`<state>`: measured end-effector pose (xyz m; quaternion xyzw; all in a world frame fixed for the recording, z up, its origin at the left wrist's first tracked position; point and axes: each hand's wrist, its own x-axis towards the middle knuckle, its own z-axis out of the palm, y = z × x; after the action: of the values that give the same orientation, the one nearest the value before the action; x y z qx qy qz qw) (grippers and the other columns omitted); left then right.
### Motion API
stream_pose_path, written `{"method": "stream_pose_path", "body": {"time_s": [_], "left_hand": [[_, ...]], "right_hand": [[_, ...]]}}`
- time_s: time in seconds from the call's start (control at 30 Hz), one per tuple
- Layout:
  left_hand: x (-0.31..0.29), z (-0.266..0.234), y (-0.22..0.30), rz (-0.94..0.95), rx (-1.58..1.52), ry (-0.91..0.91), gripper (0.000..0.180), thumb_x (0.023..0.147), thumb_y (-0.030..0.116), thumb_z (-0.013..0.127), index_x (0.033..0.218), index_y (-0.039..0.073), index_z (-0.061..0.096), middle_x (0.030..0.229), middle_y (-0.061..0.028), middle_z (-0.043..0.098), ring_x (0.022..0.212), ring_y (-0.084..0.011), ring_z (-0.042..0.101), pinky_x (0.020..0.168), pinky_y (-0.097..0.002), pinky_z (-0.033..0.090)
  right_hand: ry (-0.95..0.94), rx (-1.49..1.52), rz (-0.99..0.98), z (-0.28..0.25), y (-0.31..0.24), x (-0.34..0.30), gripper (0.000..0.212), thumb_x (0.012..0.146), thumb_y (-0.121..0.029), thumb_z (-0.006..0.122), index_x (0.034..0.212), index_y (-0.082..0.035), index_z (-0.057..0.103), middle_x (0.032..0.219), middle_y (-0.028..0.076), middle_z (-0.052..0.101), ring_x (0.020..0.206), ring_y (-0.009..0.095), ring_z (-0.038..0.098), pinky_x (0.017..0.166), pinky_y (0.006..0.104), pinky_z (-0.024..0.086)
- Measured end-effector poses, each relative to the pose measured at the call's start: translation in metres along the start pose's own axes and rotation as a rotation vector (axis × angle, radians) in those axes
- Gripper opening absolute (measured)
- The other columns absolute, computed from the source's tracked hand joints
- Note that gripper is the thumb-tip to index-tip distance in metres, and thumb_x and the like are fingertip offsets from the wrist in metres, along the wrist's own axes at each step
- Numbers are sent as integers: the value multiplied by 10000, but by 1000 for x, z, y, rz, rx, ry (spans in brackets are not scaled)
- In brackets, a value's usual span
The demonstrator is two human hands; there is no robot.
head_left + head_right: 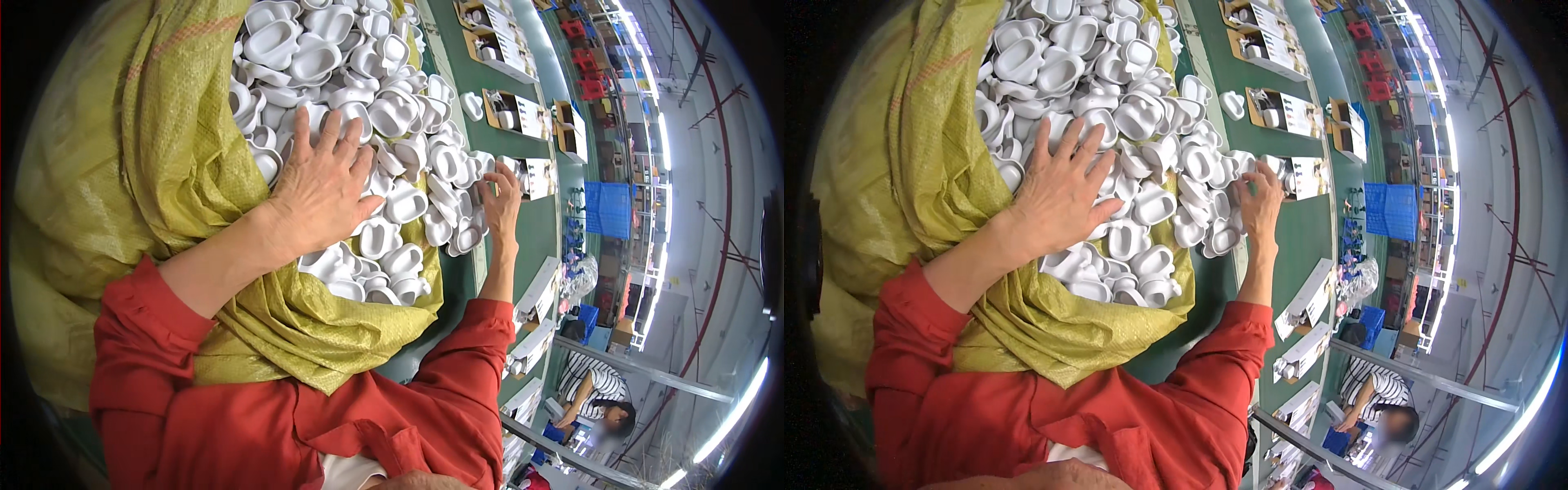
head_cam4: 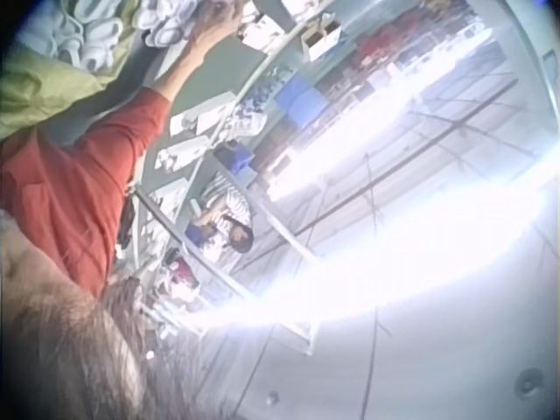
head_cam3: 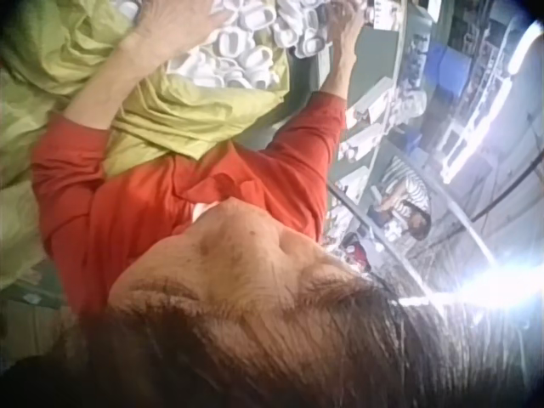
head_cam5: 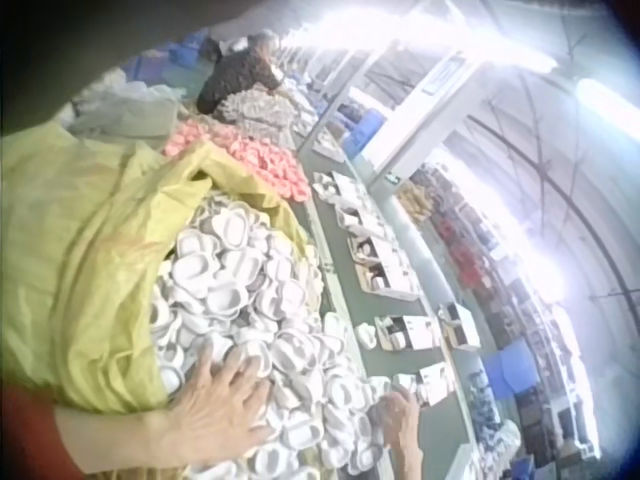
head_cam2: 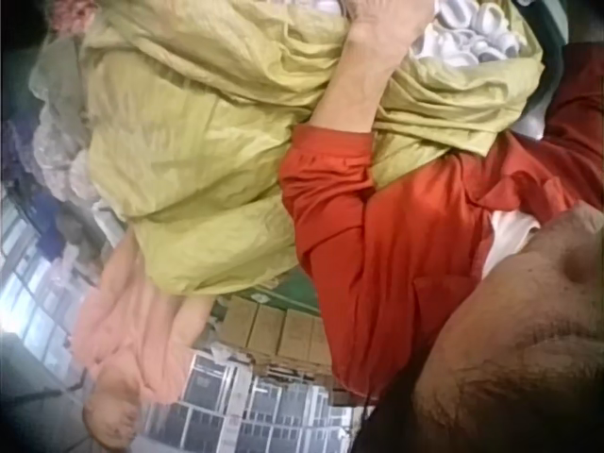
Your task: Picking small white plastic components from a large sack and placing them into individual packaging boxes on a production line.
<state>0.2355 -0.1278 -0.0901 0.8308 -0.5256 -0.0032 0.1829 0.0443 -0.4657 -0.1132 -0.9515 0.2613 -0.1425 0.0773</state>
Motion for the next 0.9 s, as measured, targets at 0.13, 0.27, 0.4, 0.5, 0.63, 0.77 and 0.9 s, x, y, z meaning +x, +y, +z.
{"method": "stream_pose_path", "body": {"time_s": [0.13, 0.27, 0.4, 0.5, 0.63, 0.77, 0.9], "left_hand": [[-1, 1, 0, 6, 2, 2, 629, 936, 495, 575, 1339, 12, 588, 1475, -227, 444, 1419, -404, 335, 1168, -668, 115], [-1, 0, 0, 1, -14, 10, 627, 928, 494, 590, 1327, 10, 594, 1468, -226, 444, 1414, -405, 332, 1165, -670, 126], [-3, 2, -4, -3, -8, 9, 626, 919, 488, 607, 1320, 7, 597, 1466, -228, 444, 1410, -408, 331, 1160, -673, 143], [2, 1, 1, 19, -17, 27, 624, 920, 486, 606, 1316, 4, 600, 1465, -228, 445, 1408, -409, 336, 1158, -673, 149], [-1, 0, -1, 15, 4, 15, 626, 926, 489, 595, 1317, 1, 600, 1464, -229, 447, 1402, -409, 348, 1159, -671, 148], [-1, 3, -1, 10, 0, 14, 631, 930, 489, 587, 1326, -2, 592, 1470, -231, 444, 1406, -410, 350, 1160, -668, 155], [0, 1, 1, 17, -6, 11, 629, 923, 483, 602, 1320, -4, 594, 1464, -231, 446, 1406, -410, 347, 1160, -666, 155]], "right_hand": [[191, 18, -14, 6, 20, 39, 187, 840, -200, 767, 947, -50, 737, 1310, 185, 616, 1218, 384, 553, 1018, 480, 424], [245, -278, 8, 2, 34, 80, 262, 842, -312, 755, 943, -70, 751, 1325, 144, 618, 1184, 371, 568, 1011, 473, 428], [153, -428, 386, 6, 32, 95, 275, 829, -322, 695, 916, -67, 754, 1243, 161, 642, 1148, 378, 591, 986, 533, 417], [415, -307, 245, 0, 53, 75, 333, 849, -289, 704, 1052, -24, 713, 1164, 191, 665, 1106, 380, 618, 977, 483, 457], [-100, 122, 105, 9, 29, 47, 206, 838, -156, 742, 971, 0, 727, 1161, 140, 691, 1085, 299, 656, 964, 366, 495], [48, -78, -40, 22, 22, 38, 181, 805, -134, 754, 925, 0, 728, 1171, 164, 659, 1090, 361, 615, 954, 420, 476], [174, 13, -42, 13, 38, 77, 188, 824, -223, 777, 917, -61, 753, 1199, 145, 653, 1133, 347, 587, 991, 452, 436]]}}
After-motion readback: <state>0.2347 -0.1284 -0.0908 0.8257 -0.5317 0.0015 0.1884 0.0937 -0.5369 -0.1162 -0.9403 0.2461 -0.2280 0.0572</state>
